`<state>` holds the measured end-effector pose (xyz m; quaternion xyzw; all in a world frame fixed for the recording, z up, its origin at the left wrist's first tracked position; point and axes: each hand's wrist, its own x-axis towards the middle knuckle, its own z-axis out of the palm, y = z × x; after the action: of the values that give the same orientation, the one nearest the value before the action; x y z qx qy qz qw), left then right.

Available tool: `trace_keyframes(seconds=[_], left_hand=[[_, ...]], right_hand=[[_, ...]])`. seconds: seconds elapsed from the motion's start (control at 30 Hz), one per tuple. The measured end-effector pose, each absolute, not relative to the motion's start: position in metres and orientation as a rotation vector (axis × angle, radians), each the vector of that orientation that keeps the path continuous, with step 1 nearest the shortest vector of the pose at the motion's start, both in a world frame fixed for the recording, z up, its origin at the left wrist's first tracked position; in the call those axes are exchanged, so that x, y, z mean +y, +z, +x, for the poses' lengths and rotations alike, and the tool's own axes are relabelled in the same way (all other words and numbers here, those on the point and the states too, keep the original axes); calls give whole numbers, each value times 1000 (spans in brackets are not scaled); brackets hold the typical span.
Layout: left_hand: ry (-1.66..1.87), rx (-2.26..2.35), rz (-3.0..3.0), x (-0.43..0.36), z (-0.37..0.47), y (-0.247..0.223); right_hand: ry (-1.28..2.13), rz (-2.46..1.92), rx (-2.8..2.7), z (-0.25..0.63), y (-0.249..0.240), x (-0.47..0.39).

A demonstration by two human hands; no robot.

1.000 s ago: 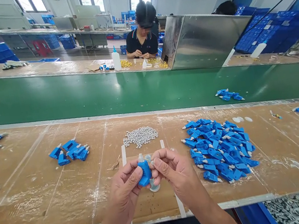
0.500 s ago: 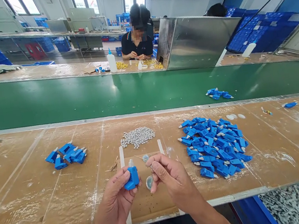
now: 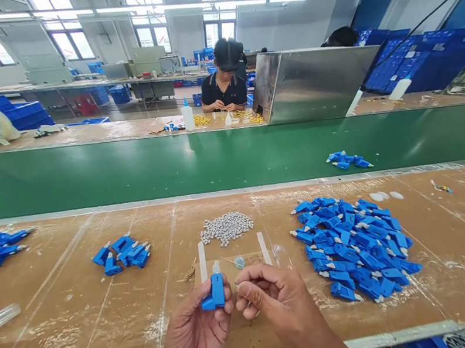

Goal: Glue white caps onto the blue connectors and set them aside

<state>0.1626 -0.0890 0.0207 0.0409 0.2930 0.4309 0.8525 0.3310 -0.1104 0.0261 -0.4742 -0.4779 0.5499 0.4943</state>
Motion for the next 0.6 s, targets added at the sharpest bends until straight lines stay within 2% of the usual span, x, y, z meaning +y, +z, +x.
trace_keyframes(seconds=[0.27, 0.5, 0.6], left_hand=[[847, 815, 337, -77, 149, 24], [731, 841, 375, -69, 146, 28], [747, 762, 343, -71, 151, 32]], right_hand=[[1405, -1150, -1306, 326, 35, -106], [953, -1236, -1824, 333, 54, -105], [1107, -1226, -1630, 336, 52, -104]])
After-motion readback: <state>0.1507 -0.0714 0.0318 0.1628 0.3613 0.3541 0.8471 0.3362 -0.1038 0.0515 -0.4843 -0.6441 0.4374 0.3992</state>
